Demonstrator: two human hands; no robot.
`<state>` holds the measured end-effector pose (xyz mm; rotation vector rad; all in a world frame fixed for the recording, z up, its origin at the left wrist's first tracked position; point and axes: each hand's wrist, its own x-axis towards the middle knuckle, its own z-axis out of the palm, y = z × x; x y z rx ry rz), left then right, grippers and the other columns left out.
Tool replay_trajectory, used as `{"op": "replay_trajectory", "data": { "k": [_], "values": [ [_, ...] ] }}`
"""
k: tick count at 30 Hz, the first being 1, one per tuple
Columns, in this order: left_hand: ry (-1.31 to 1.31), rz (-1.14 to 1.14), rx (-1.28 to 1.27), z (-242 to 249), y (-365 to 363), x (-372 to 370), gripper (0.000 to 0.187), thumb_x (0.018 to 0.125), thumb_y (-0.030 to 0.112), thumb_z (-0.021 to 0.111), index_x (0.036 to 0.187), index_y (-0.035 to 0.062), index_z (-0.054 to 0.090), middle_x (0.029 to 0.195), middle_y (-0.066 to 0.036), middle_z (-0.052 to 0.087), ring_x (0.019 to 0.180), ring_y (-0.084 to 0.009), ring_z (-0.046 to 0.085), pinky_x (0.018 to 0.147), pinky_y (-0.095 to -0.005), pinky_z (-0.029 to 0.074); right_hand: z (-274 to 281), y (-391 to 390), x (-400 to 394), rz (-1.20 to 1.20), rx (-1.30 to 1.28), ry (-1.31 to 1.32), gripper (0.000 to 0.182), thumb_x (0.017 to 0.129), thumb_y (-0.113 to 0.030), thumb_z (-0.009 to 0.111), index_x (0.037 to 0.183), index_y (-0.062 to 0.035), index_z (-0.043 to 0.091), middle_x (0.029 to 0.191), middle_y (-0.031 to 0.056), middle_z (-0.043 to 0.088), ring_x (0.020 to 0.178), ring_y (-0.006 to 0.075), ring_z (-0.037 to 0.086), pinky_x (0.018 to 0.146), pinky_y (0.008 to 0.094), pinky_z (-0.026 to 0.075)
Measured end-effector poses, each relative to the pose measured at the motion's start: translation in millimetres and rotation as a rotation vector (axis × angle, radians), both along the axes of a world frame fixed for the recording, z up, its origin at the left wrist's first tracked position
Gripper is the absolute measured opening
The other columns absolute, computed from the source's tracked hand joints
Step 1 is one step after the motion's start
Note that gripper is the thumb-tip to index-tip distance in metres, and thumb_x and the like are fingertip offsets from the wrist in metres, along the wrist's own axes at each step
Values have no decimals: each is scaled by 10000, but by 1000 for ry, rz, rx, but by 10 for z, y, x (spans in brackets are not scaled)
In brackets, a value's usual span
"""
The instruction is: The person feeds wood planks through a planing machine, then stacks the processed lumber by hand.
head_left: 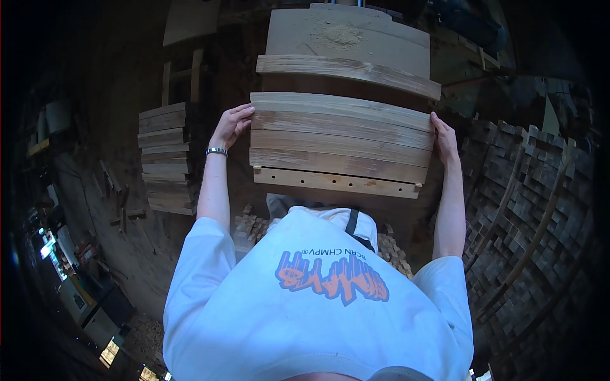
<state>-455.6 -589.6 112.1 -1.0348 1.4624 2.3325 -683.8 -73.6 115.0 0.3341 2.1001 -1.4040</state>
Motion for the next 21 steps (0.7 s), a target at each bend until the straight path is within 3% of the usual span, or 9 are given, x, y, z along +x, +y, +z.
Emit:
{"op": "replay_trajectory", "data": {
  "k": [5,8,10,12,14,15,16,18,21],
  "values": [
    [65,-27,61,-106,-4,18,489,879,187,617,1270,-73,481,1184,-125,591,1069,-161,566,924,-269,454,-43,-5,13,-54,-89,-70,470,851,-502,620,1075,-92,670,1063,28,618,1045,163,512,959,357,338],
    [77,-37,161,-150,-15,32,502,890,225,597,1275,-72,471,1190,-130,581,1085,-173,552,947,-295,441,-171,79,-82,23,-171,-80,495,869,-530,575,1115,-104,625,1111,34,583,1083,168,484,964,382,327],
    [92,20,239,-224,-97,30,486,900,236,584,1267,-66,482,1177,-132,586,1081,-181,556,954,-305,439,-81,63,-160,4,-297,-333,552,878,-564,533,1159,-92,582,1179,41,551,1132,172,457,972,398,320],
    [105,73,321,-236,-140,-96,472,910,247,572,1260,-60,492,1164,-135,592,1076,-189,559,962,-315,437,-111,-26,-322,-81,-224,-285,564,898,-537,525,1188,-55,561,1191,57,554,1114,185,481,977,389,331],
    [82,207,-25,-194,-204,-385,441,917,267,579,1220,-51,534,1149,-142,599,1063,-192,568,959,-332,446,42,-276,-392,-99,-177,114,542,929,-466,518,1228,-16,543,1206,71,558,1100,175,497,952,346,363],
    [85,212,-27,-142,-193,-545,441,917,267,579,1220,-51,534,1149,-142,599,1063,-192,568,959,-332,446,-56,-316,-486,16,-121,280,490,944,-380,533,1259,-5,538,1189,76,587,1079,154,527,930,287,389],
    [99,168,-106,-87,-153,-724,420,916,271,588,1191,-44,564,1135,-139,611,1049,-190,576,949,-331,454,-45,-361,-538,20,-124,283,490,944,-380,533,1259,-5,538,1189,76,587,1079,154,527,930,287,389],
    [114,128,-187,-85,-151,-873,400,915,276,597,1162,-38,594,1121,-136,623,1035,-188,585,939,-331,463,52,-446,-601,204,207,215,458,933,-336,565,1240,4,559,1151,61,619,1079,137,540,936,261,393],
    [2,6,-408,-65,-170,-862,369,901,273,623,1118,-25,633,1101,-112,644,1011,-172,597,912,-318,476,214,-438,-458,130,40,238,436,915,-311,600,1209,11,579,1108,40,637,1031,130,565,929,261,405]
  ]
}}
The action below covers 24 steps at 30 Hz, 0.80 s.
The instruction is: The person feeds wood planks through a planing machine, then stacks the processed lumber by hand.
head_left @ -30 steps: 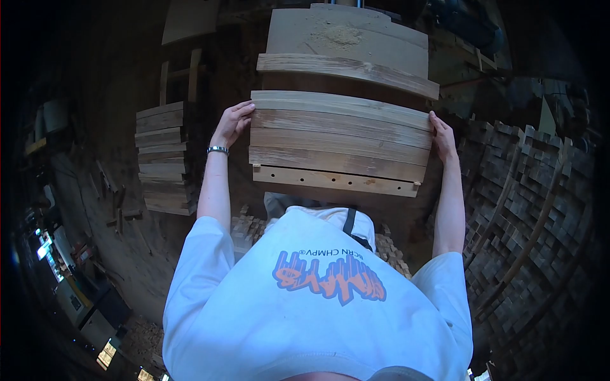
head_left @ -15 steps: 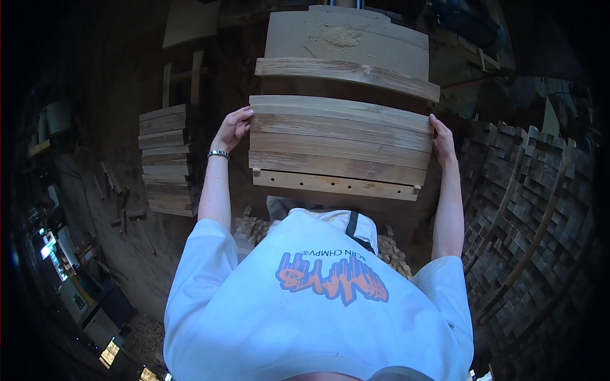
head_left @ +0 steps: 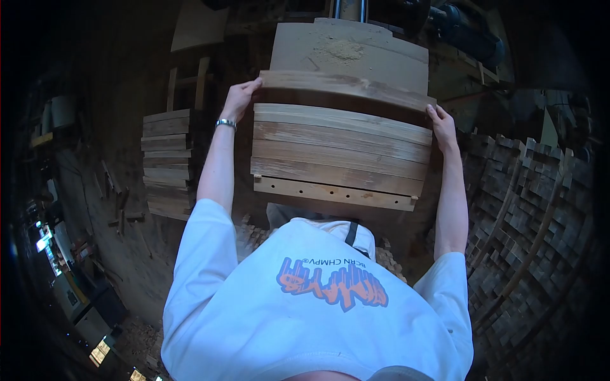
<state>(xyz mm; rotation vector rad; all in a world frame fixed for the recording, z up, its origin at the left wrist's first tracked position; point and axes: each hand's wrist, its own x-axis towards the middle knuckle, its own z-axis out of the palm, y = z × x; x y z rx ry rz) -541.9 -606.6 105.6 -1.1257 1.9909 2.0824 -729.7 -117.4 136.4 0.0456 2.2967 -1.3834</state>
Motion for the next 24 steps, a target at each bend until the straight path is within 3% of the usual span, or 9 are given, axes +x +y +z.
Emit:
{"op": "replay_trajectory", "data": {
  "k": [3,5,8,13,21,24],
  "values": [
    [13,-31,-9,-4,97,316,358,902,275,624,1115,-12,642,1087,-87,657,1000,-157,603,910,-305,473,-42,160,148,45,-181,-80,432,901,-291,627,1201,17,580,1097,32,634,996,124,571,891,267,423],
    [-54,-5,-17,1,181,487,363,896,264,634,1137,-7,632,1097,-82,654,1003,-145,603,908,-301,470,30,222,280,-43,-128,-146,431,891,-279,645,1204,10,579,1086,36,634,978,110,572,864,254,433],
    [-4,-7,49,64,184,550,360,890,232,642,1150,-17,621,1093,-82,653,1017,-149,599,910,-304,465,-148,380,288,-32,-367,-345,430,887,-279,653,1205,1,578,1087,32,628,1000,92,563,847,225,430],
    [18,1,206,27,74,491,353,866,205,665,1131,-24,625,1071,-88,650,1025,-154,583,915,-308,459,-172,396,260,-50,-330,-317,437,885,-290,655,1208,-6,579,1095,29,621,1008,104,557,851,243,428],
    [-45,-70,379,3,-19,364,350,881,185,635,1155,-24,572,1066,-58,621,996,-121,579,873,-232,466,-134,419,293,-17,-217,-346,493,867,-385,656,1194,-21,598,1085,22,621,1010,111,539,869,274,409],
    [13,-41,337,19,68,472,393,863,201,665,1165,-37,582,1087,-89,624,1025,-154,575,901,-278,462,-219,500,405,20,-107,-239,491,872,-437,632,1172,-48,624,1056,10,627,987,113,527,876,280,384]
  ]
}}
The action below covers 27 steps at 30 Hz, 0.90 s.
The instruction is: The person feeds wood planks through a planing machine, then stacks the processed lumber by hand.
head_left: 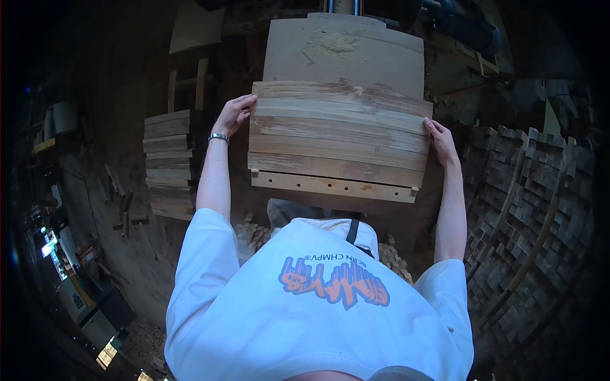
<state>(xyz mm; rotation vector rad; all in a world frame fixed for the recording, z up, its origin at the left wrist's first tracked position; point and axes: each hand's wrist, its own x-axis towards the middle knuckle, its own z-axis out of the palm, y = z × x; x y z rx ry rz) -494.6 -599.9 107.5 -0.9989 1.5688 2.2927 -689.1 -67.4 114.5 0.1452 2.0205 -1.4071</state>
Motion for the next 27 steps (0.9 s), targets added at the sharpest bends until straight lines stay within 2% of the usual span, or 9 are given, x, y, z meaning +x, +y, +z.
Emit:
{"op": "replay_trajectory", "data": {
  "k": [4,7,9,10,12,18,21,24,27],
  "values": [
    [43,100,6,-30,132,319,371,868,148,658,1174,-45,575,1068,-86,643,970,-149,616,847,-264,500,-90,73,106,-54,-92,-29,482,887,-433,609,1176,-47,620,1094,21,618,1046,128,510,907,291,367],
    [76,135,23,-105,140,379,349,867,153,662,1152,-38,596,1066,-90,648,977,-151,617,851,-269,503,-49,22,116,-80,-49,-41,466,905,-421,580,1183,-49,612,1158,28,596,1115,129,477,937,293,350],
    [66,128,-3,-104,140,366,338,866,160,666,1138,-32,608,1062,-89,652,979,-153,617,855,-274,502,-105,22,117,-107,-128,-28,462,914,-420,558,1194,-55,599,1192,30,578,1161,129,452,967,306,339],
    [53,121,-31,-102,141,370,327,865,167,669,1125,-26,621,1057,-88,655,982,-154,617,859,-280,501,-127,18,118,-103,-128,-24,462,914,-420,558,1194,-55,599,1192,30,578,1161,129,452,967,306,339],
    [57,123,-40,-113,136,362,325,863,175,673,1116,-24,627,1054,-87,658,987,-154,616,861,-281,500,-170,2,112,-191,-307,-130,461,916,-421,551,1208,-66,583,1184,26,579,1138,134,480,964,297,356],
    [55,172,-17,-102,254,429,336,863,183,675,1129,-16,622,1060,-81,659,998,-154,614,870,-277,496,-65,-101,184,-342,-241,-188,473,925,-418,536,1226,-53,562,1202,39,575,1109,153,522,933,278,403],
    [56,181,-27,-87,346,645,333,869,174,667,1138,-15,617,1071,-83,656,999,-156,615,871,-275,496,136,-95,398,-236,-236,-180,480,938,-401,523,1248,-36,543,1236,49,563,1151,154,506,960,293,402],
    [63,142,6,-144,396,947,320,879,161,652,1137,-24,613,1076,-91,653,995,-160,618,863,-275,501,-25,177,659,-106,-258,-142,473,950,-378,514,1264,-25,529,1273,52,546,1192,155,485,992,312,387],
    [76,153,90,-213,478,1241,293,894,161,630,1126,-18,620,1069,-86,655,977,-161,622,844,-278,507,-136,326,902,-177,-272,-115,464,942,-375,537,1242,-21,550,1235,55,574,1143,155,525,978,352,404]
  ]
}}
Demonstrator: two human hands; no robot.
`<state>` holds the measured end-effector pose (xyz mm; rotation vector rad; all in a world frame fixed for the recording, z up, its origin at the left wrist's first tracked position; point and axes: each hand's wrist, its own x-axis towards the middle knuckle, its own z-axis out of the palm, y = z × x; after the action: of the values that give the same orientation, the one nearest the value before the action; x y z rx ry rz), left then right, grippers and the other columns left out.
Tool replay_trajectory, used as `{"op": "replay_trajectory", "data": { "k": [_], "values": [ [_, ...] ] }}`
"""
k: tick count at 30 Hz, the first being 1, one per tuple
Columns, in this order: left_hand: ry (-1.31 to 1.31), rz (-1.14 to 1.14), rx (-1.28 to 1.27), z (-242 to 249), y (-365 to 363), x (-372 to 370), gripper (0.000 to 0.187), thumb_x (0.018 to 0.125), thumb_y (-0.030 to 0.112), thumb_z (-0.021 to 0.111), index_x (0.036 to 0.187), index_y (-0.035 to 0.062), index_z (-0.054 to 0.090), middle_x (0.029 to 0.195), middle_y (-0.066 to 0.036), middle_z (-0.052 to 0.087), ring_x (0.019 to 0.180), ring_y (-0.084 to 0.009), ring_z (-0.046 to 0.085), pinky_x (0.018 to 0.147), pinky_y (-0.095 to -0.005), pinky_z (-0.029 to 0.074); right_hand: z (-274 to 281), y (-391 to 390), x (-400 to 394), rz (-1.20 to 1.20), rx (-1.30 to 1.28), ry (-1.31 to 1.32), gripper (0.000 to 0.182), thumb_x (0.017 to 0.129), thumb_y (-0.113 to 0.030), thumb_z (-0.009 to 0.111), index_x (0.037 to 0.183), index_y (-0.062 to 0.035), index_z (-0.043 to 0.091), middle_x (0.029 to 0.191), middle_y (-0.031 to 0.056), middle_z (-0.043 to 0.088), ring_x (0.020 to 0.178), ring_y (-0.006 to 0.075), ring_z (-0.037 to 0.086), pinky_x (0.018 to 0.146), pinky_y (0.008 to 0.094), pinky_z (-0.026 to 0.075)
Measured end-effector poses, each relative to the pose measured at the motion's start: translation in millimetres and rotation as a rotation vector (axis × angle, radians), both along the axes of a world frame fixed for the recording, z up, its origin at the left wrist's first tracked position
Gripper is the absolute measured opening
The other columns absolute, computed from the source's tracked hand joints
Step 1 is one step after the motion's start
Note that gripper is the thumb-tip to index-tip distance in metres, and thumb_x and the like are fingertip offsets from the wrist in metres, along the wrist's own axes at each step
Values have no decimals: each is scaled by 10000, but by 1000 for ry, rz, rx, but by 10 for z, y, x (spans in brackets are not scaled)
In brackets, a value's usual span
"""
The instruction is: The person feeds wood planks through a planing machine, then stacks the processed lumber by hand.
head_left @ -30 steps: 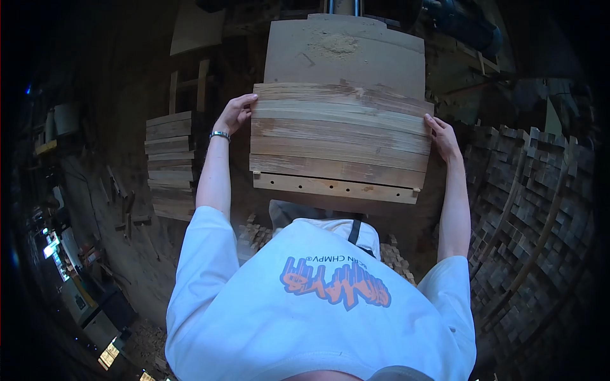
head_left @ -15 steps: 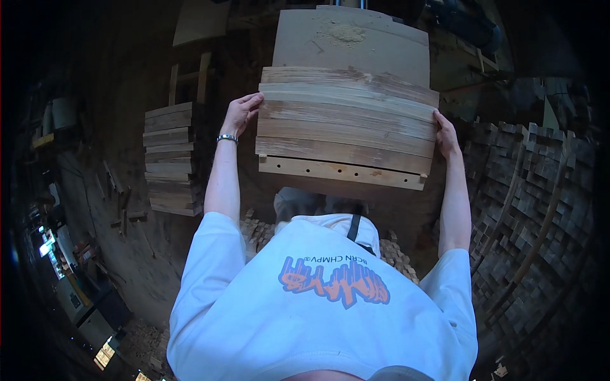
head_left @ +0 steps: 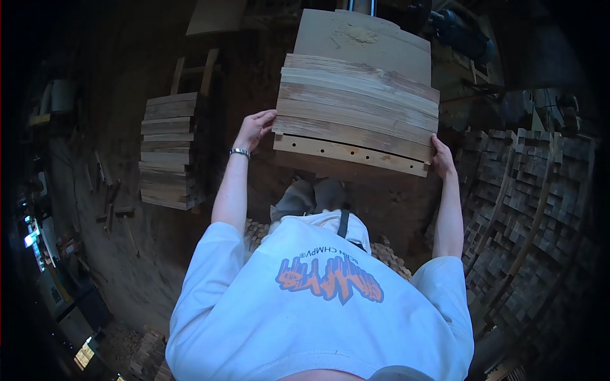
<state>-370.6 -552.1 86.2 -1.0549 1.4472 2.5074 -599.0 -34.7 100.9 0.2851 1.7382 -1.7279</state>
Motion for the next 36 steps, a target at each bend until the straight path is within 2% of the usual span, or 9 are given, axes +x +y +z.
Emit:
{"op": "replay_trajectory", "data": {
  "k": [4,7,8,9,11,14,21,27,36],
  "values": [
    [21,39,-29,58,97,98,286,898,168,627,1125,-4,624,1065,-76,657,971,-157,622,844,-286,507,77,-55,161,-26,70,-64,479,931,-394,551,1236,-25,557,1226,61,580,1106,156,547,955,353,419],
    [-1,22,-88,154,131,74,297,890,181,634,1129,5,626,1062,-82,661,970,-167,625,856,-296,504,33,-284,284,-43,994,441,689,827,-530,622,1251,4,524,1159,143,576,1096,275,535,955,415,405],
    [-31,8,-141,195,154,58,314,880,192,644,1134,9,625,1061,-95,664,971,-181,628,865,-300,502,55,-433,489,-64,1226,883,732,791,-533,650,1267,-2,487,1189,183,512,1155,346,449,1003,450,344],
    [-19,0,-141,259,210,25,314,880,192,644,1134,9,625,1061,-95,664,971,-181,628,865,-300,502,273,-678,663,-46,1089,1092,703,786,-488,669,1261,-12,466,1234,195,460,1197,364,383,1036,459,294],
    [-188,-82,-1046,452,385,-61,373,842,206,663,1157,13,616,1064,-135,664,963,-220,638,852,-302,504,539,-1264,1035,84,965,1234,611,792,-413,681,1221,-20,495,1273,195,457,1227,367,375,1052,461,281],
    [243,-70,-1420,856,965,-477,338,783,155,651,1087,8,623,1060,-180,633,1015,-310,578,902,-389,456,493,-1867,1357,285,781,1301,576,812,-422,641,1245,-69,503,1326,156,443,1285,351,336,1074,478,255],
    [426,-505,-1514,713,1778,-1867,389,779,206,639,1101,0,568,1166,-180,543,1168,-325,447,981,-443,378,303,-2102,1367,118,850,1357,476,779,-400,636,1133,-84,608,1238,119,545,1202,337,462,1031,493,329],
    [268,-614,-1776,451,1602,-2631,470,809,300,614,1177,29,509,1282,-163,458,1243,-322,377,997,-641,254,299,-2291,857,125,859,1328,453,767,-363,646,1120,-81,614,1253,110,538,1213,334,450,1035,483,333],
    [184,-585,-1840,403,1121,-4159,413,863,320,536,1176,54,502,1295,-122,450,1249,-283,377,983,-686,241,214,-2871,-569,62,824,1308,457,770,-391,631,1098,-73,626,1256,114,535,1215,334,443,1051,487,316]
  ]
}}
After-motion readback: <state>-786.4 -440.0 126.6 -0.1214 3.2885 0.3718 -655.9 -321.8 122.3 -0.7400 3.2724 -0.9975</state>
